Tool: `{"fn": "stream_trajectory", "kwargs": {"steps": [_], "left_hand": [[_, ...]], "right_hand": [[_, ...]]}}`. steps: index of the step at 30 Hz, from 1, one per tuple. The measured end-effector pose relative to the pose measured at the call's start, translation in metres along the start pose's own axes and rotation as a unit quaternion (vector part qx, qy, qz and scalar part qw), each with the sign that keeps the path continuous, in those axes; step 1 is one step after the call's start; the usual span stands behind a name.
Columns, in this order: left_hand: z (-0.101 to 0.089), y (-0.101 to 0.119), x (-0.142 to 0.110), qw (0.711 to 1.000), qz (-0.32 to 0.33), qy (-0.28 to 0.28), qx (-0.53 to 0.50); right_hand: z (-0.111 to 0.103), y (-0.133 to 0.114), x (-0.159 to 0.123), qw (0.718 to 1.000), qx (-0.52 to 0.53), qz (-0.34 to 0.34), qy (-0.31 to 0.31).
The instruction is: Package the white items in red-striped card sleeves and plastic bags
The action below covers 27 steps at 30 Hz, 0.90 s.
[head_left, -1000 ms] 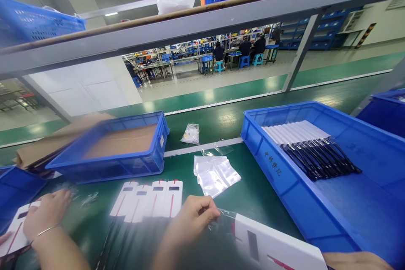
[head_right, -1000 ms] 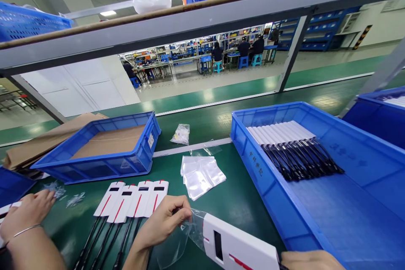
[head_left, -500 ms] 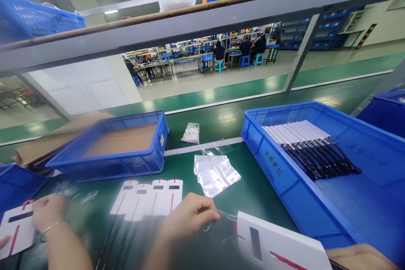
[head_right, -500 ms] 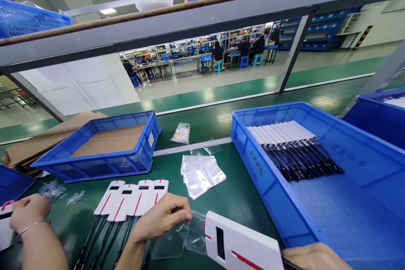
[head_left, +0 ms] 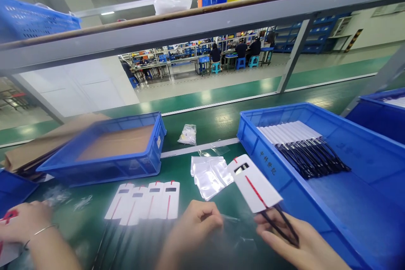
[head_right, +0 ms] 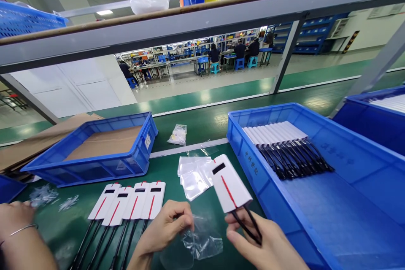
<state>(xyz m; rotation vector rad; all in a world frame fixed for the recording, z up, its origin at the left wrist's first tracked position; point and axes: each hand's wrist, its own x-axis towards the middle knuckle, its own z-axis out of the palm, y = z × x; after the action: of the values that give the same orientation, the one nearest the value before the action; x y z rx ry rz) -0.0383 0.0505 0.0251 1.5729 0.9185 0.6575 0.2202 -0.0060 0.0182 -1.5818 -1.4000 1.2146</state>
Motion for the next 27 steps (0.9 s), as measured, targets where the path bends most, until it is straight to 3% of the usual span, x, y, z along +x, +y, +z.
{"fn": "stream_trajectory", "kwargs": {"steps": [5,8,11,16,20,24,27], "left_hand": [[0.008,0.004,-0.001,0.993,0.054,-0.013,0.106],[0.012,0.007,-0.002,0.990,0.066,-0.014,0.120],[0.017,0.011,-0.002,0.983,0.095,-0.002,0.160],[0.018,0.010,-0.001,0.975,0.114,0.027,0.187],[0.018,0.005,-0.001,0.962,0.132,0.030,0.239],[0.033,-0.002,-0.002,0.945,0.132,0.082,0.288],[0.040,-0.010,-0.005,0.955,0.120,0.109,0.249]], "right_hand": [[0.023,-0.038,0.012,0.980,0.077,0.025,-0.181],[0.029,-0.056,0.017,0.968,0.071,0.035,-0.237],[0.035,-0.059,0.023,0.958,0.090,-0.016,-0.273],[0.037,-0.044,0.026,0.943,0.091,-0.028,-0.320],[0.028,-0.046,0.024,0.934,0.068,-0.017,-0.349],[0.028,-0.051,0.026,0.947,0.009,-0.041,-0.319],[0.029,-0.048,0.024,0.955,0.003,-0.037,-0.295]]}}
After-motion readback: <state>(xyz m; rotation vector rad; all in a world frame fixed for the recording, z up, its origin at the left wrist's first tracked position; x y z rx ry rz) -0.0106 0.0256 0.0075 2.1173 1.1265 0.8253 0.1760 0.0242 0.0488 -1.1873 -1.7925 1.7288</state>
